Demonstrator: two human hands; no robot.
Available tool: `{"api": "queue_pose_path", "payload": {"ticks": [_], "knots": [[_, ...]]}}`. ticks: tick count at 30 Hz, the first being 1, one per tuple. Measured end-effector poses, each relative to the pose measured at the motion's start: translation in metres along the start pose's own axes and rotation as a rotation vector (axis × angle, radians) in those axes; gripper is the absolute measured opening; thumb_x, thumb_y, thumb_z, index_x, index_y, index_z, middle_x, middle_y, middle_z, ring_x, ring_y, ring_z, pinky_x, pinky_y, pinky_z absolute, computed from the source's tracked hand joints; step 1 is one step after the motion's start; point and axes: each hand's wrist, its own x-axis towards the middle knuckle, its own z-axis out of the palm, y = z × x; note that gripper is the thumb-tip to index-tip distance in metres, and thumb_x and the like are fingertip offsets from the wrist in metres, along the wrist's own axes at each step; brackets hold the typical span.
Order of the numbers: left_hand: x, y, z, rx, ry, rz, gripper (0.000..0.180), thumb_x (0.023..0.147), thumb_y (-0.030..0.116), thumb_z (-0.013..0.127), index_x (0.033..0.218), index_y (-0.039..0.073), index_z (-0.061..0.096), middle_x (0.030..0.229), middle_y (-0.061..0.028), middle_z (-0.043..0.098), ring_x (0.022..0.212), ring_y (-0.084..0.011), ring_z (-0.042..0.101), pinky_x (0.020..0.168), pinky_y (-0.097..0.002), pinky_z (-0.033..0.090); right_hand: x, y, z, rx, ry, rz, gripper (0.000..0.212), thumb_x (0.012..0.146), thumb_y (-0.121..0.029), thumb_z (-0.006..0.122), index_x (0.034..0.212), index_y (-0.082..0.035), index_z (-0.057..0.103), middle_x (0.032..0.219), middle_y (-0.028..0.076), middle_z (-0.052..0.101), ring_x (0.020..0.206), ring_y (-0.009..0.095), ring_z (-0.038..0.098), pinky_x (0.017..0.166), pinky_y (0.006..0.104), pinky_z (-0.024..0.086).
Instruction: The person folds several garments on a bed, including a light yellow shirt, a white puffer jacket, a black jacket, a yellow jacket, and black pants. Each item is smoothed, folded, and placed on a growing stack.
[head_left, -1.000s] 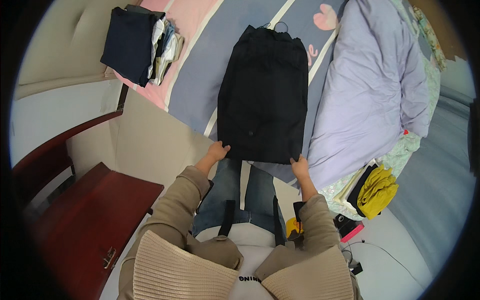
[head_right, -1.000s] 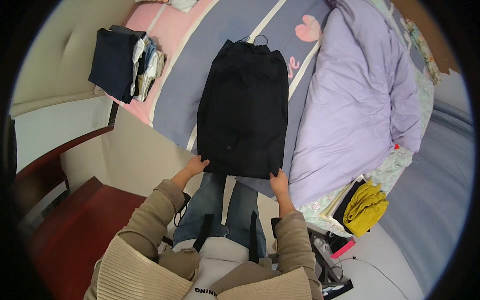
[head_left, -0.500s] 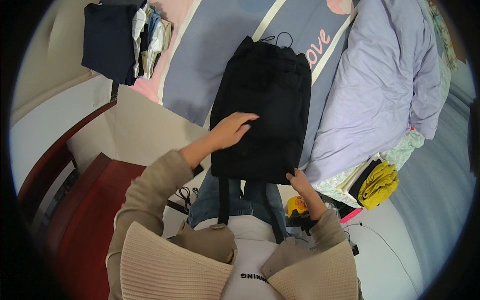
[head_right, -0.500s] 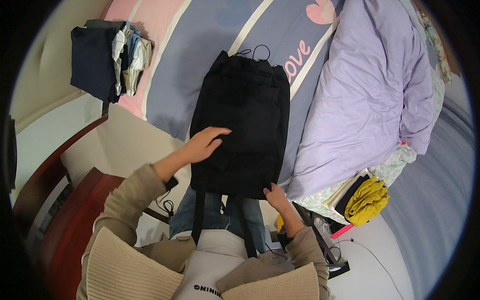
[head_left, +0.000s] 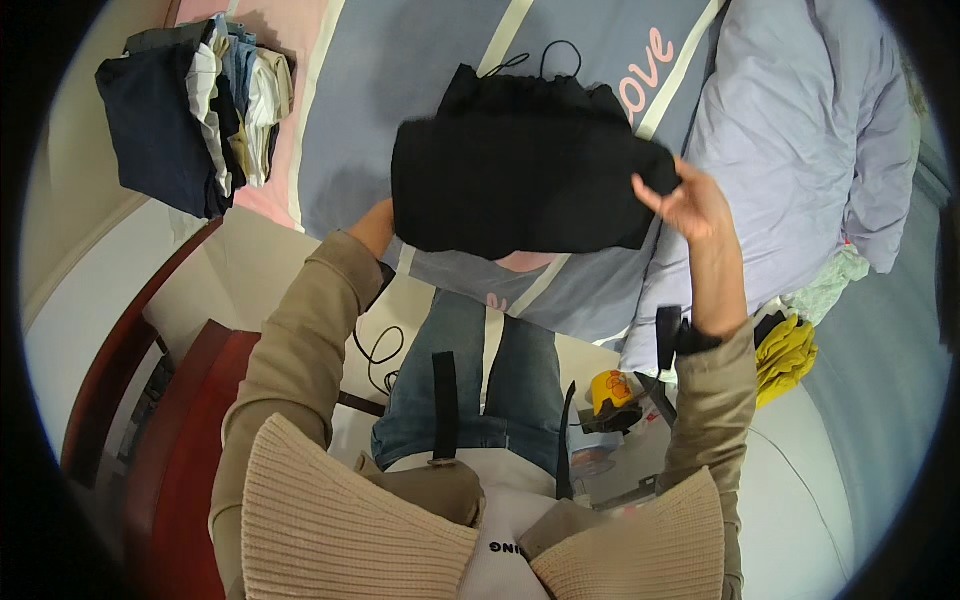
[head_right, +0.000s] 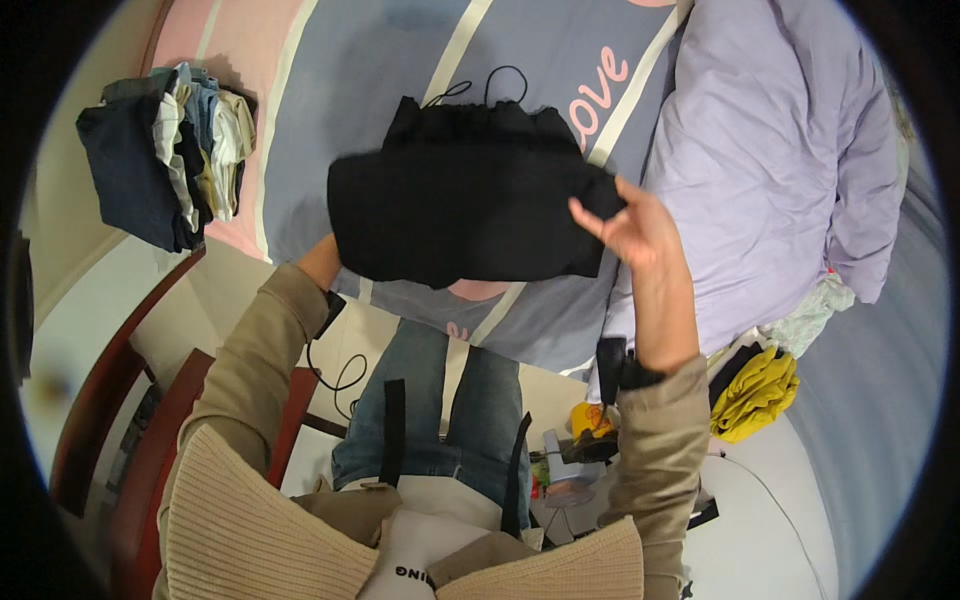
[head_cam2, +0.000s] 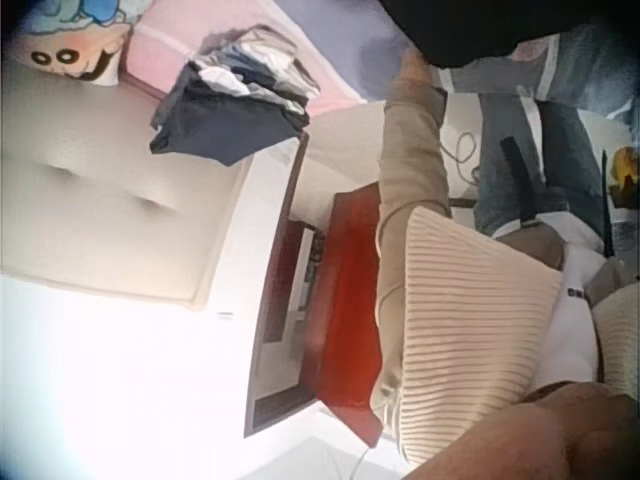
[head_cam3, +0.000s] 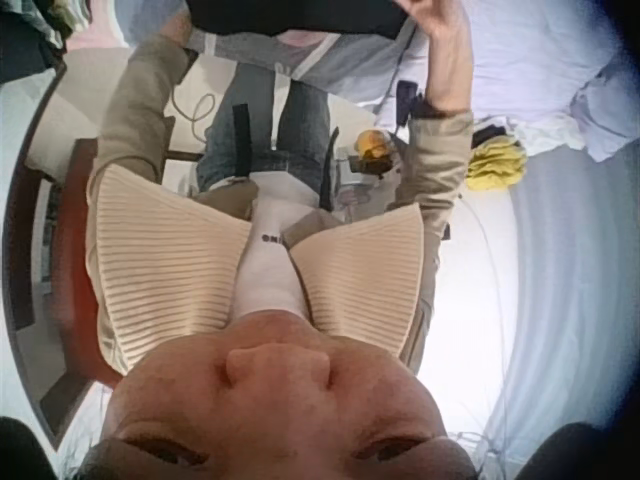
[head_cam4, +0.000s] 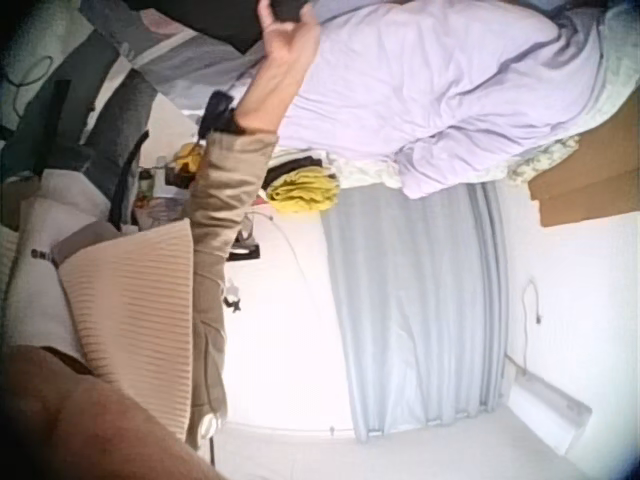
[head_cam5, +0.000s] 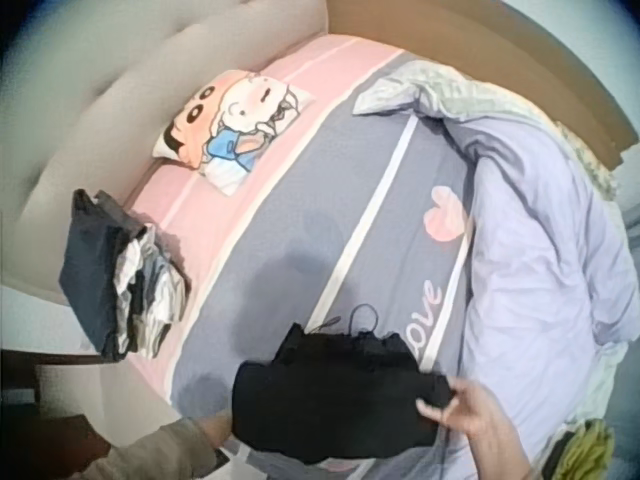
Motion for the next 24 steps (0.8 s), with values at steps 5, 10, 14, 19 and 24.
{"api": "queue_pose_path", "payload": {"ticks": [5, 10, 14, 19, 24], "knots": [[-0.025, 0.000, 0.021, -0.463, 0.654, 0.382, 0.046, 0.090, 0.036, 0.045, 0.122, 0.003, 0.051, 0.114, -0.0148, 0.057, 0.103, -0.0260, 0.054, 0.091, -0.0378, 0.042, 0.023, 0.020, 0.022, -0.175, 0.070, -0.600, 0.038, 0.092, -0.009, 0.041, 0.125, 0.007, 0.029, 0.129, 0.022, 0.036, 0.118, 0.034, 0.041, 0.099, 0.0504, 0.037], [-0.055, 0.020, 0.073, 0.343, 1.532, 0.979, 0.059, 0.086, 0.052, 0.042, 0.119, 0.004, 0.052, 0.127, -0.0161, 0.046, 0.117, -0.0287, 0.044, 0.095, -0.0395, 0.037, -0.005, 0.077, 0.028, -1.609, 0.171, -1.504, 0.056, 0.075, -0.015, 0.060, 0.125, 0.005, 0.041, 0.132, 0.027, 0.031, 0.126, 0.041, 0.028, 0.102, 0.0504, 0.022], [-0.003, 0.044, 0.073, 1.420, 1.108, 0.530, 0.062, 0.077, 0.045, 0.059, 0.132, 0.020, 0.043, 0.143, -0.0144, 0.026, 0.132, -0.0349, 0.022, 0.101, -0.0591, 0.019, 0.040, 0.116, 0.043, -2.223, -0.012, -1.279, 0.056, 0.077, -0.037, 0.060, 0.130, -0.025, 0.044, 0.140, 0.004, 0.033, 0.131, 0.027, 0.026, 0.102, 0.0542, 0.023], [0.039, 0.057, 0.018, 1.385, 1.243, 0.395, 0.072, 0.082, 0.041, 0.056, 0.140, 0.013, 0.024, 0.146, -0.0098, 0.021, 0.134, -0.0257, 0.020, 0.101, -0.0582, 0.021, 0.083, 0.084, 0.032, -2.239, 0.184, -1.368, 0.055, 0.081, -0.036, 0.058, 0.133, -0.029, 0.040, 0.141, -0.001, 0.033, 0.131, 0.022, 0.026, 0.103, 0.0540, 0.024], [0.019, 0.035, 0.030, 0.912, 1.423, 0.634, 0.072, 0.078, 0.029, 0.065, 0.134, 0.002, 0.029, 0.139, -0.0221, 0.027, 0.129, -0.0330, 0.028, 0.102, -0.0490, 0.026, 0.055, 0.071, -0.028, -1.747, 0.520, -1.390, 0.064, 0.077, -0.023, 0.065, 0.130, -0.002, 0.037, 0.135, 0.023, 0.032, 0.124, 0.036, 0.033, 0.098, 0.0498, 0.027]]}}
